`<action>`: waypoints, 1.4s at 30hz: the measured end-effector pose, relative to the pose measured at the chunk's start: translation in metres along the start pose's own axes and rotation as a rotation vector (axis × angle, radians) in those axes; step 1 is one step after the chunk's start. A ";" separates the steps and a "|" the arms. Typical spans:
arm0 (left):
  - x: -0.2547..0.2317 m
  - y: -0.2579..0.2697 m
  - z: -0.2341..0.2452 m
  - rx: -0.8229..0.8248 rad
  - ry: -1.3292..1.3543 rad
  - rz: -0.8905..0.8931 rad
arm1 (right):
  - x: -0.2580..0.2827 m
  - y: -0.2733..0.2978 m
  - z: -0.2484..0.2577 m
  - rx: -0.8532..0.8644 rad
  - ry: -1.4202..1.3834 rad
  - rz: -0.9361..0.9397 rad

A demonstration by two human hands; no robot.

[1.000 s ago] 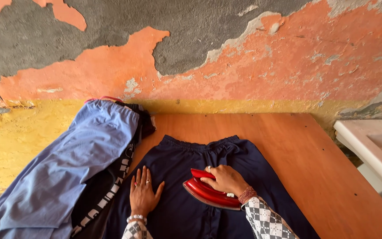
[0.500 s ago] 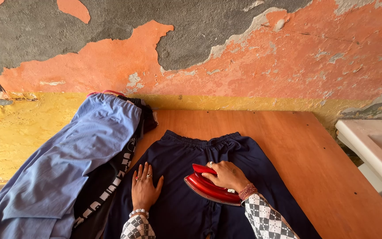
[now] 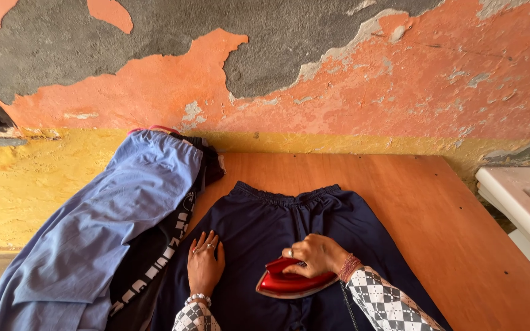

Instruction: The person irons a pair of dark blue shorts on a wooden table using a red iron. After finishing the shorts, the person moves them aside and begins ironing a pair of light blue shorts, smoothing the fabric and applying the iron across the surface.

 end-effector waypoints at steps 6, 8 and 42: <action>0.014 0.001 -0.011 0.037 0.090 0.068 | 0.003 -0.010 0.002 -0.147 -0.089 -0.323; 0.024 -0.003 -0.027 0.118 0.116 0.074 | 0.011 -0.012 0.003 -0.092 -0.119 -0.235; 0.092 -0.045 -0.102 0.823 0.025 0.188 | 0.123 -0.094 -0.021 -0.134 -0.112 0.145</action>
Point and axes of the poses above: each hand's wrist, its own y-axis away from the middle knuckle, its own z-axis out of the back of the hand, x = y × z, the point moved 5 cm from there along -y, towards the middle knuckle, and after that the axes turned 1 degree about -y, right-handed, at the moved point
